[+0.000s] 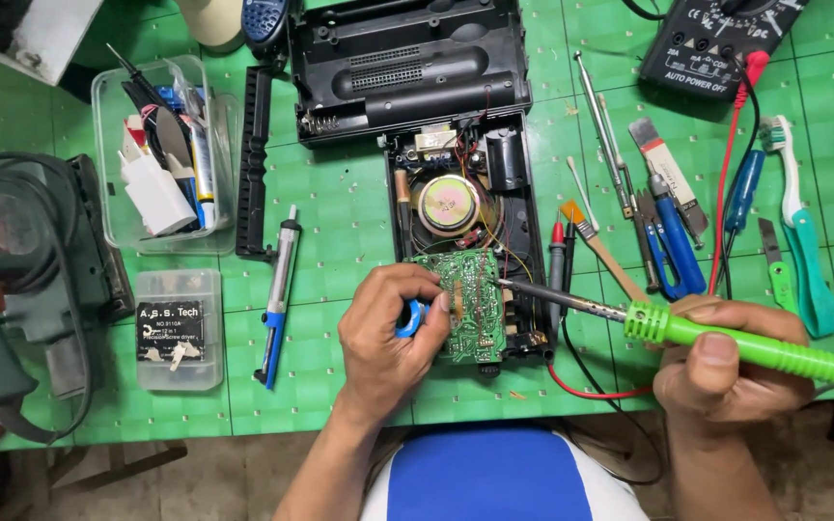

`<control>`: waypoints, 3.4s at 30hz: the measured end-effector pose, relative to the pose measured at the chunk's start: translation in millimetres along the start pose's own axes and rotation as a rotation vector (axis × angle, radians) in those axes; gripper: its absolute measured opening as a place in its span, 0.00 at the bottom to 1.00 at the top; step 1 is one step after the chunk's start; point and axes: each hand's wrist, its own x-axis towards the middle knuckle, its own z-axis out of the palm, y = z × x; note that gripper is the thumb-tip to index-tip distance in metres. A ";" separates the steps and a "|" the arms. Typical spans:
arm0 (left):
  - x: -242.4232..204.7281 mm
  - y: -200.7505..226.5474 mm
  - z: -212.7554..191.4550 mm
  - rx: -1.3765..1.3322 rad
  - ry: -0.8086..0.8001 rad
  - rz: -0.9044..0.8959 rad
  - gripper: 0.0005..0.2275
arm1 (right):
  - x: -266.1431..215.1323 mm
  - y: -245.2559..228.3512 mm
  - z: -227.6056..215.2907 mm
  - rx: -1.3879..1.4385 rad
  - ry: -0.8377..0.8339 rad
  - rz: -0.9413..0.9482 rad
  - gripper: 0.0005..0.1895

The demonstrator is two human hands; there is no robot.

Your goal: Soldering electronic components onto a circuit board inside a device housing using a soldering iron and solder wire.

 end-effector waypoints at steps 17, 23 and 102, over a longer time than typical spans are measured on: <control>-5.0 -2.2 3.0 0.115 -0.012 0.005 0.03 | -2.7 2.2 -3.8 -0.050 -0.028 0.004 0.22; -4.9 -1.2 3.1 0.156 -0.020 0.011 0.03 | -1.9 -0.6 -3.1 -0.092 -0.033 -0.009 0.22; -58.7 -10.5 -30.7 -0.181 0.279 -0.437 0.05 | 24.8 -3.2 0.2 -0.054 0.145 0.284 0.20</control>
